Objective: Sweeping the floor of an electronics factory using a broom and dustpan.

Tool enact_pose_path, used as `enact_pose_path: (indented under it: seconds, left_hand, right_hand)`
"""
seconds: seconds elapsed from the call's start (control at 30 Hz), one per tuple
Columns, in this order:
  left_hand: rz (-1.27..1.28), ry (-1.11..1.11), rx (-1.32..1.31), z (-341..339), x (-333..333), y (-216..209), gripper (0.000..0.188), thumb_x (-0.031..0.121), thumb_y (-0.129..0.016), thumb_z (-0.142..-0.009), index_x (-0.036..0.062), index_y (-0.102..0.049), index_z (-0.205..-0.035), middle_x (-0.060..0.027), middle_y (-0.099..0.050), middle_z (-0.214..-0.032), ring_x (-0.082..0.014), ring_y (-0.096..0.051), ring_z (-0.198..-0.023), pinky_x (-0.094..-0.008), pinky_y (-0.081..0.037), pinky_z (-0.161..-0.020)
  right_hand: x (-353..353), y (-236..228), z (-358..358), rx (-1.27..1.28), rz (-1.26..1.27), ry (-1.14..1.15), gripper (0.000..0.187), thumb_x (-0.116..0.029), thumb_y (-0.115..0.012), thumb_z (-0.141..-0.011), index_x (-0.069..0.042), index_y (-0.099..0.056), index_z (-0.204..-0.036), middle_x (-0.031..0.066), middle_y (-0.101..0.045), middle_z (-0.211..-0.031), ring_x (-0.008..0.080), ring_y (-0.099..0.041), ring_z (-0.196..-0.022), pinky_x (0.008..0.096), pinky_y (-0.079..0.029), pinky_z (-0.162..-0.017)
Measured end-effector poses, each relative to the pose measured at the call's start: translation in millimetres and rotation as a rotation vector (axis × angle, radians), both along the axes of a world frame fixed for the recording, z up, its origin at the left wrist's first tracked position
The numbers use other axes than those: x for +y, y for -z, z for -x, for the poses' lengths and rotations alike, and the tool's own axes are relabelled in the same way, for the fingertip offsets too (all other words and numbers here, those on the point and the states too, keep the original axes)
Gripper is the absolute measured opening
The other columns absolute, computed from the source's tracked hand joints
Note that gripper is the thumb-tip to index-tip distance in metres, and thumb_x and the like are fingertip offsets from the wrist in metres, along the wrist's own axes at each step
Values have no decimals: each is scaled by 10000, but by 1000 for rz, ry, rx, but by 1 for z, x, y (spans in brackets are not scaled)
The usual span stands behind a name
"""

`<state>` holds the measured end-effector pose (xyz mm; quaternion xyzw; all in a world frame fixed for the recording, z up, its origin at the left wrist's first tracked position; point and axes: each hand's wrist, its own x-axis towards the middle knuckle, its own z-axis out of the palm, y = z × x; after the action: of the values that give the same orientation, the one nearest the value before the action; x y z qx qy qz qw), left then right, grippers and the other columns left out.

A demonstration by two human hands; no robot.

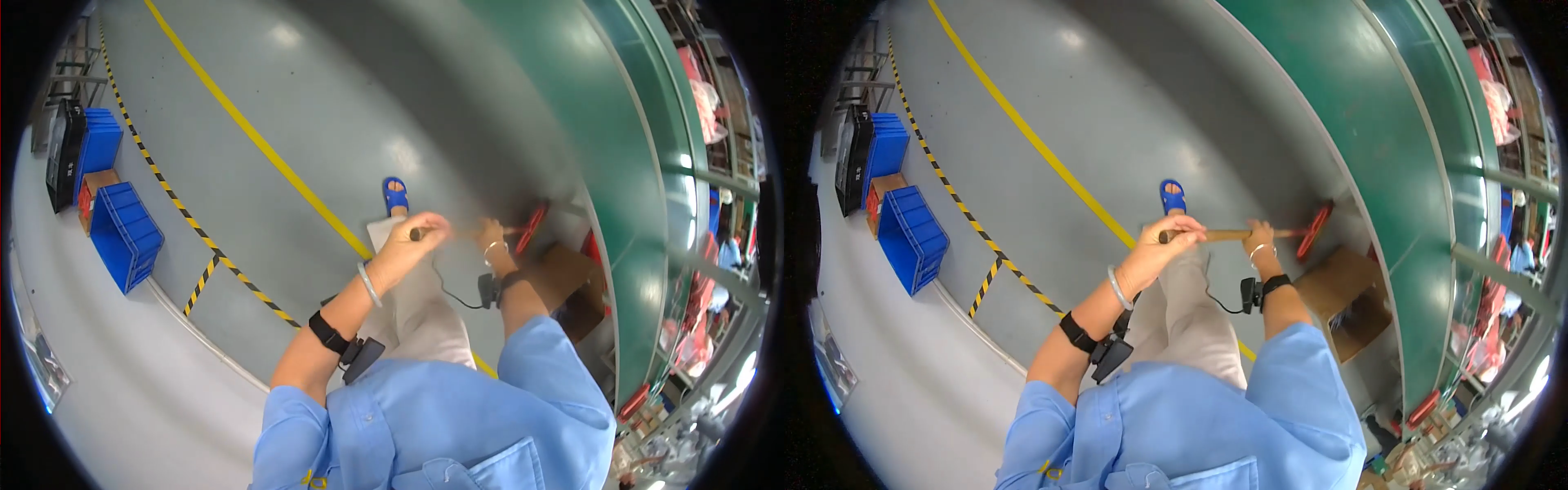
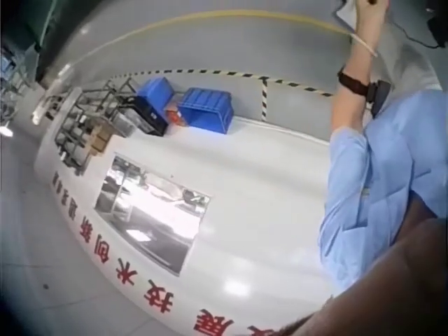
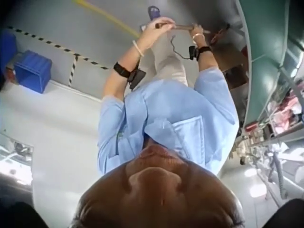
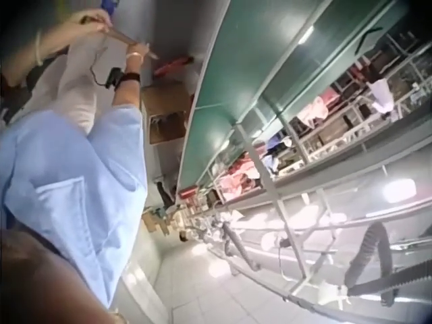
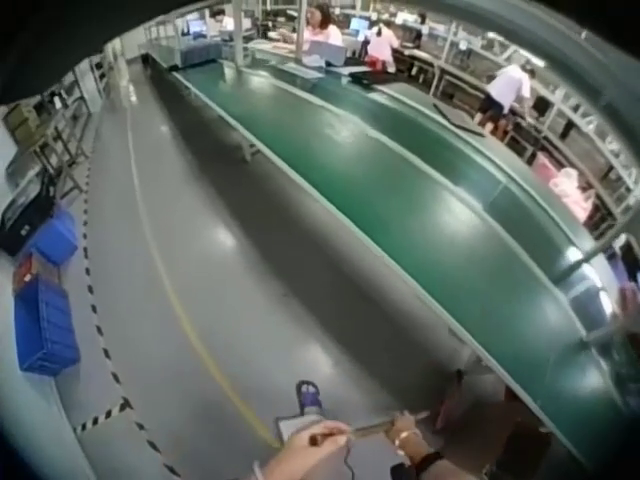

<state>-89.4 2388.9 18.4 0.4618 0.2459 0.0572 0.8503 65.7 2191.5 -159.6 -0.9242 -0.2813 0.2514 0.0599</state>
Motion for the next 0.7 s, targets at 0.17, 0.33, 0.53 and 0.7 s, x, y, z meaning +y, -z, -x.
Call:
enact_pose_path:
  seconds: [0.17, 0.33, 0.53, 0.7]
  left_hand:
    - [-113, -365, 313, 8, 144, -55, 179, 151, -549, -773, 29, -523, -901, -50, -586, -771, -97, -533, -642, -211, -433, -576]
    - [-491, -836, 267, 109, 261, -152, 220, 164, -474, -856, 25, -468, -1027, -74, -515, -743, -154, -520, -764, -163, -369, -436]
    - [-948, -828, 183, 127, 265, -224, 212, 147, -385, -894, -11, -467, -1008, -69, -426, -653, -204, -484, -812, -153, -364, -385]
    - [-859, -789, -91, 92, 252, -204, 173, 82, -367, -849, -8, -496, -919, -108, -434, -573, -182, -438, -503, -172, -343, -284]
  right_hand:
    - [149, 17, 31, 118, -594, -38, 245, -41, -479, -723, -61, -600, -935, 156, -609, -886, 324, -568, -854, 384, -429, -806]
    - [383, -102, 99, 430, -593, -234, 162, -34, -477, -712, -79, -556, -845, 130, -577, -827, 344, -528, -811, 430, -427, -701]
    - [483, -184, 102, 569, -581, -607, 180, -42, -537, -694, -102, -554, -862, 103, -587, -817, 309, -533, -884, 422, -449, -697]
    - [443, -205, 19, 481, -354, -733, 144, -78, -553, -671, -94, -537, -813, 91, -587, -779, 315, -557, -811, 415, -453, -687]
